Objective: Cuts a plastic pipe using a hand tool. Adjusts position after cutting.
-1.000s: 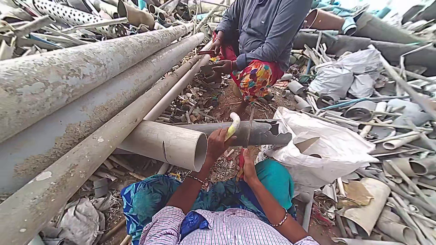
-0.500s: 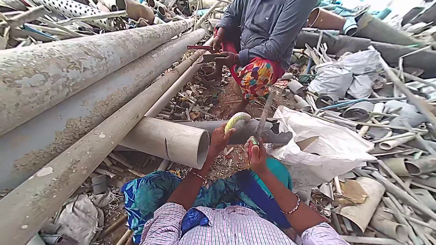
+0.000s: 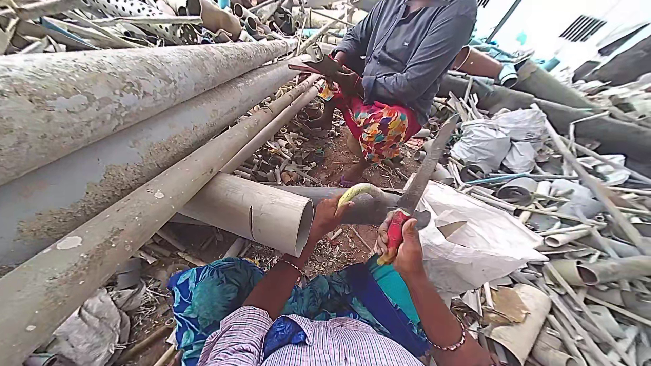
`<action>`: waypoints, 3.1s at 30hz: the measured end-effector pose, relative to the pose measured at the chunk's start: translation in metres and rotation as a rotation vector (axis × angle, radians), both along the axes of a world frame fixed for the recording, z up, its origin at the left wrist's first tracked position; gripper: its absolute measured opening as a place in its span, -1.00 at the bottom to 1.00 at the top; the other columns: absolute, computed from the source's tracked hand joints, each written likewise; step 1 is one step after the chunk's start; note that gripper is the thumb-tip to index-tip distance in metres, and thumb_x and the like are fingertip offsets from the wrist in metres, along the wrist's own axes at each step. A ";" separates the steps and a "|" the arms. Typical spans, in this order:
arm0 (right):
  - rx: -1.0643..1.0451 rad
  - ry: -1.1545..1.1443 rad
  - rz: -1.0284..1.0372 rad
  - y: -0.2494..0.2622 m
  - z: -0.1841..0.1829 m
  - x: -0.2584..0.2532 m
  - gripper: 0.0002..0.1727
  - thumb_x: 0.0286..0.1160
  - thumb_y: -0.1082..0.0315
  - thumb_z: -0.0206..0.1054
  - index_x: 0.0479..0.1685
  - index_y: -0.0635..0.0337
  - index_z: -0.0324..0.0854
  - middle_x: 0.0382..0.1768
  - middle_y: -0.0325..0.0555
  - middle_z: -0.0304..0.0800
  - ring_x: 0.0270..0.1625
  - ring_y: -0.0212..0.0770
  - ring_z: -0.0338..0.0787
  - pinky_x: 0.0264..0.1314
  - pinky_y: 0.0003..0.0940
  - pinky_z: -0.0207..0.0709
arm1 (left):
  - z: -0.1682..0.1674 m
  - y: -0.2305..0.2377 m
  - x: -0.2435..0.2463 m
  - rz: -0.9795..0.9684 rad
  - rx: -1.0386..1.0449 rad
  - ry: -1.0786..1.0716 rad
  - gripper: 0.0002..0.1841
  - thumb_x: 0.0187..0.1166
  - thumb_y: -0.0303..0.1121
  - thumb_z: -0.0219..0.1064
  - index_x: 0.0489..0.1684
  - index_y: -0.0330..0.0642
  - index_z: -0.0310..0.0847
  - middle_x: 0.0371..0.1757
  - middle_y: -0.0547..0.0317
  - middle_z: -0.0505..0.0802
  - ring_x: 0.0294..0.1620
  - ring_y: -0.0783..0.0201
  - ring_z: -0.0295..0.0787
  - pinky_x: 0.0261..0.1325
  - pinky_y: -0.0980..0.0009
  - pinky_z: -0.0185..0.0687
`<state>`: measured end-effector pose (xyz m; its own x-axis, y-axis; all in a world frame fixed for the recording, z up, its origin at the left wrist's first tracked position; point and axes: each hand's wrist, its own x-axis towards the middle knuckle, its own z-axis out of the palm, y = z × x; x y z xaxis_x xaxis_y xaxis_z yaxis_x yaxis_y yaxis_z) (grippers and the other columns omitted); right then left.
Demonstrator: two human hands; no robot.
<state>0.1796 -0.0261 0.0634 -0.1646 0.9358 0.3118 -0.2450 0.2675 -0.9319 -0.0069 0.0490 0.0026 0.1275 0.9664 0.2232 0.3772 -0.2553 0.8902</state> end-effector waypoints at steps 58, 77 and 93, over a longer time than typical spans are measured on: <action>-0.623 -0.150 0.077 -0.036 -0.017 -0.011 -0.44 0.91 0.06 -0.51 -0.19 0.11 0.37 -0.71 -0.38 0.38 -0.80 -0.50 0.37 -0.75 -0.64 0.37 | 0.007 -0.003 0.001 -0.047 0.008 0.178 -0.53 0.84 -0.15 0.08 -0.01 -0.50 0.69 -0.32 -0.32 0.79 -0.17 -0.27 0.78 0.03 -0.26 0.56; -0.266 -0.389 -0.082 -0.006 -0.064 -0.004 -0.62 0.85 0.21 -0.25 -0.08 0.25 0.44 -0.71 -0.50 0.33 -0.78 -0.59 0.31 -0.70 -0.65 0.33 | 0.008 -0.004 0.009 0.058 -0.162 0.006 -0.46 0.92 0.00 -0.16 0.39 -0.31 0.46 -0.30 -0.25 0.74 -0.28 -0.18 0.72 -0.12 -0.15 0.60; 0.260 -0.484 -0.193 -0.006 -0.036 -0.003 -0.27 0.78 -0.29 -0.18 -0.18 0.27 0.50 -0.59 -0.52 0.43 -0.61 -0.72 0.41 -0.57 -0.72 0.37 | 0.012 -0.021 0.024 0.258 0.048 0.307 -0.53 0.79 -0.20 0.22 0.44 -0.44 0.44 -0.03 -0.36 0.85 -0.06 -0.35 0.86 -0.05 -0.24 0.69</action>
<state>0.1762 -0.0321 0.0274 -0.1796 0.8656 0.4675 0.2687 0.5003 -0.8231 0.0167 0.0276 0.0145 -0.0506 0.9648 0.2582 0.6811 -0.1557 0.7155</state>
